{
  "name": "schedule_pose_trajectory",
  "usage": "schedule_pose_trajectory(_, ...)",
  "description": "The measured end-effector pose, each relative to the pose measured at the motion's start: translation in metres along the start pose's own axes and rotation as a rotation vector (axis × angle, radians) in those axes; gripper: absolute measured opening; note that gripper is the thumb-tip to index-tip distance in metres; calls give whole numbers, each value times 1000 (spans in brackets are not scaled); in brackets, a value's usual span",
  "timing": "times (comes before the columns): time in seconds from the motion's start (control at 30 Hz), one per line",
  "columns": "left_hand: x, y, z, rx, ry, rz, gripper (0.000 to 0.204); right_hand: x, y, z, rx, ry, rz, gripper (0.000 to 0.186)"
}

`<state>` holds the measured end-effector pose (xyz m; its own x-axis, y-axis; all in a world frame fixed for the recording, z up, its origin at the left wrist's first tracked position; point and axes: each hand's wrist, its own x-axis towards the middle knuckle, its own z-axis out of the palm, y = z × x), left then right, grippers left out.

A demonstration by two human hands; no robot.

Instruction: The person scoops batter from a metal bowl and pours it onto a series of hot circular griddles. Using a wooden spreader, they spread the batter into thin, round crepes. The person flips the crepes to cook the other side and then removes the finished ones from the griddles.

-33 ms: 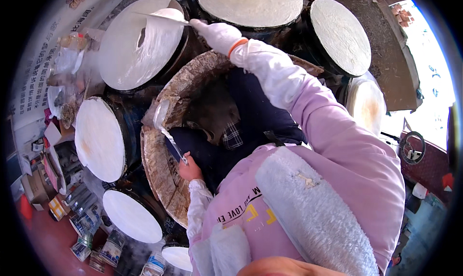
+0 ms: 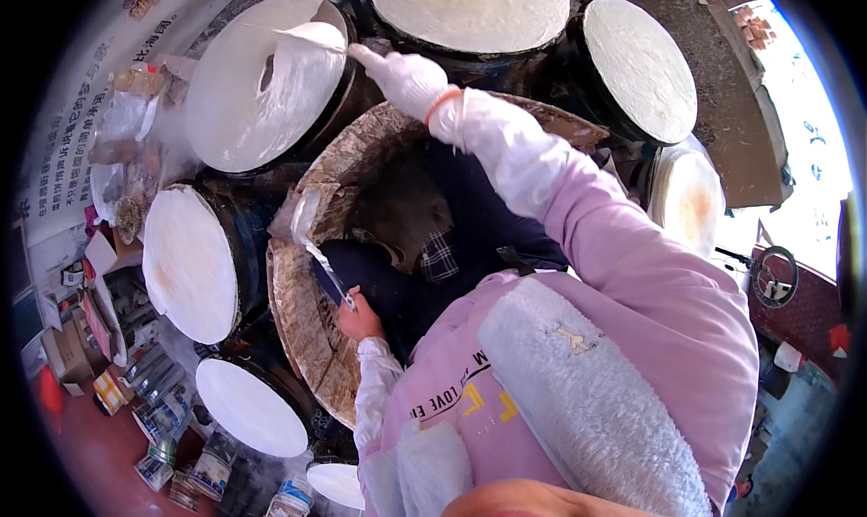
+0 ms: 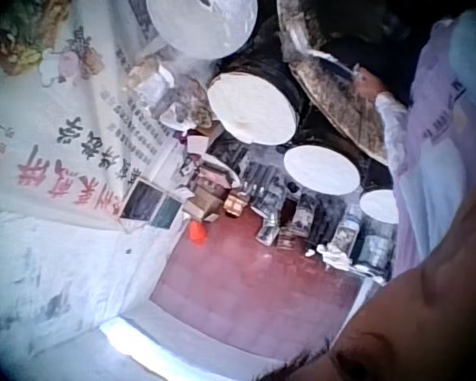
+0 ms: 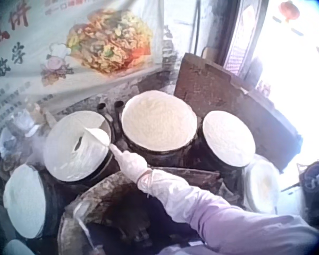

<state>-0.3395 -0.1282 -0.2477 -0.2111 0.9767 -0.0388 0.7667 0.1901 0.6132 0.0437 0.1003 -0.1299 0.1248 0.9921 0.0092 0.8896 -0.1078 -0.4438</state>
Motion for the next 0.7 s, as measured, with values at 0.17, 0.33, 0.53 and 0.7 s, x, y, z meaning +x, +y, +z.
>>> schedule_pose_trajectory(0.17, 1, 4, 0, -17, -27, -102, 22, -25, -2, 43, 136, 114, 134, 48)
schedule_pose_trajectory(0.33, -2, 2, -5, 36, -8, -49, 21, 71, 16, 49, 318, 377, 21, 27)
schedule_pose_trajectory(0.53, -2, 10, -6, -20, 24, -65, 21, 64, -47, 27, 852, -95, 421, 33)
schedule_pose_trajectory(0.7, -3, 13, -16, -58, -47, -83, 22, 23, -58, 47, 666, -113, 68, 36)
